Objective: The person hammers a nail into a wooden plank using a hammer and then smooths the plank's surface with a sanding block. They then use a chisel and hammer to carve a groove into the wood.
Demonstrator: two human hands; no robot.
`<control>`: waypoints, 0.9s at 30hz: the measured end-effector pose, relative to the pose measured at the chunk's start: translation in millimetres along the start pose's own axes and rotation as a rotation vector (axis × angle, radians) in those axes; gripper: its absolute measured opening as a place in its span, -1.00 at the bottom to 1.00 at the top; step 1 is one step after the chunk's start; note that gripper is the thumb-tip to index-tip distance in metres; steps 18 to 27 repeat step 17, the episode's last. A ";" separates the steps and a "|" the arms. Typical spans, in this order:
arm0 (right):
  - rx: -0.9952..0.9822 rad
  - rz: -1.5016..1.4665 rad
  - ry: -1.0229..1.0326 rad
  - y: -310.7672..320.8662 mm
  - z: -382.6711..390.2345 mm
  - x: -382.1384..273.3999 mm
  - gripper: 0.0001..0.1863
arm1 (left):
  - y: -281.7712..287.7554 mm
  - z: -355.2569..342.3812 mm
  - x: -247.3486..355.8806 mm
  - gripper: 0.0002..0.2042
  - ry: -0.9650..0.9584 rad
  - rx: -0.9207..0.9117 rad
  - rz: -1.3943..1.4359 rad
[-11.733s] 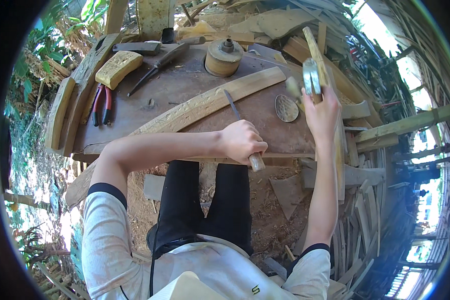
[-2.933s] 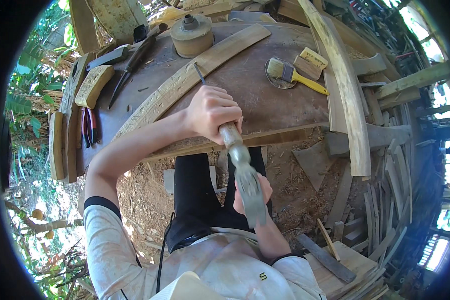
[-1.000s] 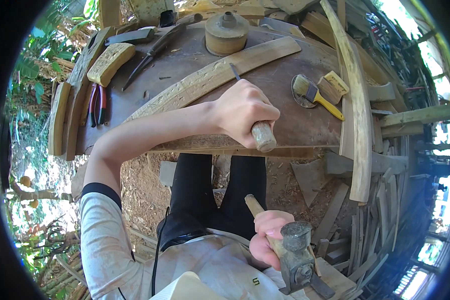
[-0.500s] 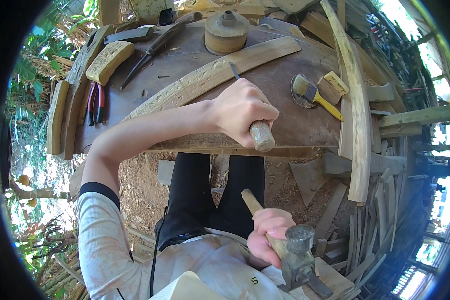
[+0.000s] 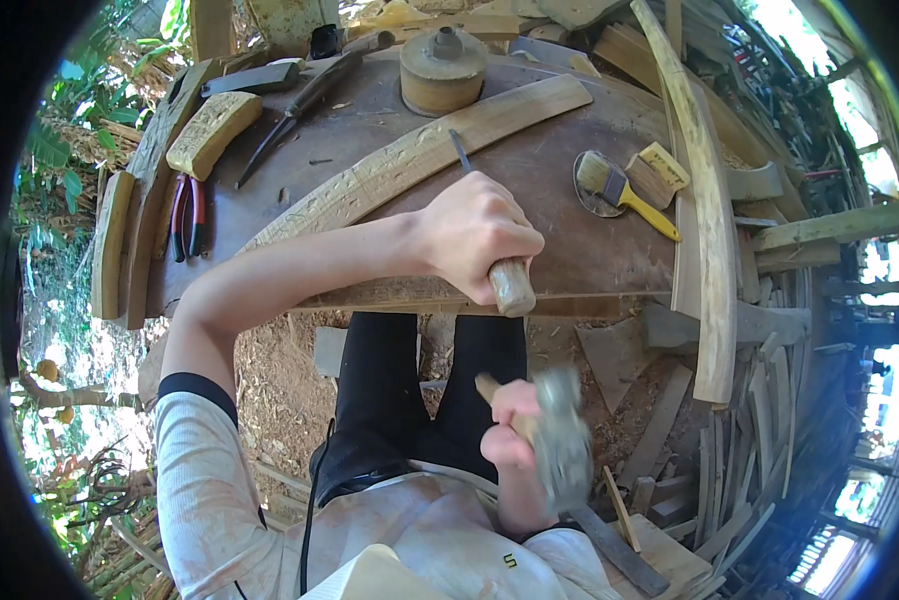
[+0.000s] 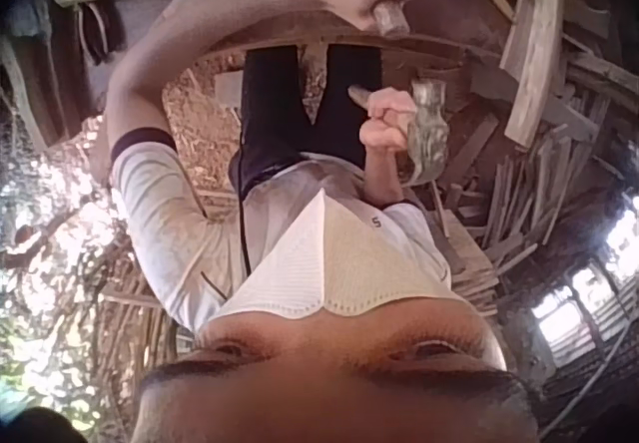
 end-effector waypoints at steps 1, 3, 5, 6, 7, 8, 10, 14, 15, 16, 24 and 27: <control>-0.009 -0.095 0.079 -0.4 -4.2 1.1 -0.21 | -2.0 1.5 2.3 -0.79 -0.005 -0.005 -0.003; -0.073 0.030 -0.030 0.9 -8.1 12.2 -0.21 | -6.2 4.1 3.4 -0.80 0.006 -0.019 0.004; -0.074 0.152 -0.251 -1.1 -6.5 24.3 -0.21 | -5.1 13.4 -7.1 -0.80 0.037 -0.040 -0.032; -0.084 0.220 -0.355 -0.9 -5.5 29.8 -0.21 | -4.4 18.2 -12.5 -0.81 0.053 -0.051 -0.050; -0.043 0.150 -0.234 3.5 3.4 32.6 -0.22 | -2.3 16.6 -16.4 -0.81 0.066 -0.042 -0.066; -0.012 0.076 -0.111 5.8 9.4 36.5 -0.22 | 1.7 15.9 -20.5 -0.81 0.084 -0.033 -0.092; -0.031 0.012 -0.105 3.9 15.4 42.5 -0.24 | 4.5 21.5 -20.8 -0.81 0.096 0.000 -0.110; -0.071 0.110 -0.276 -7.7 5.2 40.2 -0.27 | 11.7 15.3 -13.2 -0.81 -0.007 0.059 -0.069; -0.056 0.080 -0.267 -7.4 5.2 39.7 -0.27 | 12.5 10.5 -7.7 -0.81 -0.040 0.066 -0.053; -0.048 0.053 -0.262 -7.5 4.8 38.0 -0.27 | 9.5 10.2 -2.7 -0.81 -0.054 0.074 -0.029; -0.056 0.036 -0.282 -7.7 3.4 37.2 -0.26 | 5.8 9.5 2.9 -0.81 -0.068 0.081 -0.004; -0.056 0.036 -0.282 -7.7 3.4 37.2 -0.26 | 5.8 9.5 2.9 -0.81 -0.068 0.081 -0.004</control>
Point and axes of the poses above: each hand's wrist, its own z-axis away from the middle knuckle, its own y-axis out of the back of the hand, x = y × z, the point moved 7 cm from there along -z, towards the middle knuckle, and after that the axes turned 14 degrees about -y, right-handed, at the moved point
